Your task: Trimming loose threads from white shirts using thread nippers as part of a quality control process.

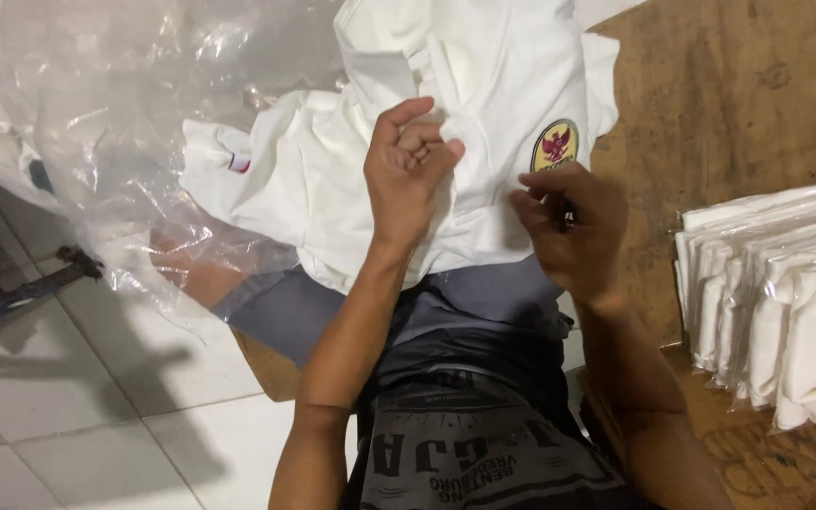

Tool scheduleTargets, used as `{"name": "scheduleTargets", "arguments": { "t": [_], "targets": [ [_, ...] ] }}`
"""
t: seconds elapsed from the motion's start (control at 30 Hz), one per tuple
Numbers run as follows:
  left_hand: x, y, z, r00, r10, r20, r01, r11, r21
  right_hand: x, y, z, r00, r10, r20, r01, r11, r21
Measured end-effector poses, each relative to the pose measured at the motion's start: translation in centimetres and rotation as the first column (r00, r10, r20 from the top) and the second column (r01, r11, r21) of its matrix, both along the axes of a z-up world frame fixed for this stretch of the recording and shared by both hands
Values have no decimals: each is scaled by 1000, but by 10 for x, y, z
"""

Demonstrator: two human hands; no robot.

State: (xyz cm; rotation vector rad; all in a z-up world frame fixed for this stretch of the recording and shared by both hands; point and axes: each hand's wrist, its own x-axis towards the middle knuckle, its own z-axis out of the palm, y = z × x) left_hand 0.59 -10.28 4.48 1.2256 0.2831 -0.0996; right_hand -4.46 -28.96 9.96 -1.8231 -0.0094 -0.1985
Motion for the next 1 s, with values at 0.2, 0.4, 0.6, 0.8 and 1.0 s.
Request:
{"name": "scheduleTargets", "arguments": {
  "t": [0.2,0.4,0.6,0.8,1.0],
  "targets": [
    [-17,-6,33,991,12,130,-7,999,-44,22,20,18,988,60,144,-50,996,-69],
    [-27,-6,34,977,-52,208,46,998,37,27,25,18,983,41,179,-29,997,-67],
    [-16,-8,36,958,-67,280,90,993,-72,31,27,20,964,61,260,-38,995,-91],
    [-6,-9,40,982,-8,190,5,1000,15,28,30,9,969,104,225,-70,986,-153],
    [-4,6,54,955,-120,272,-4,909,416,17,41,-8,983,49,180,-30,994,-108]
  ]
}}
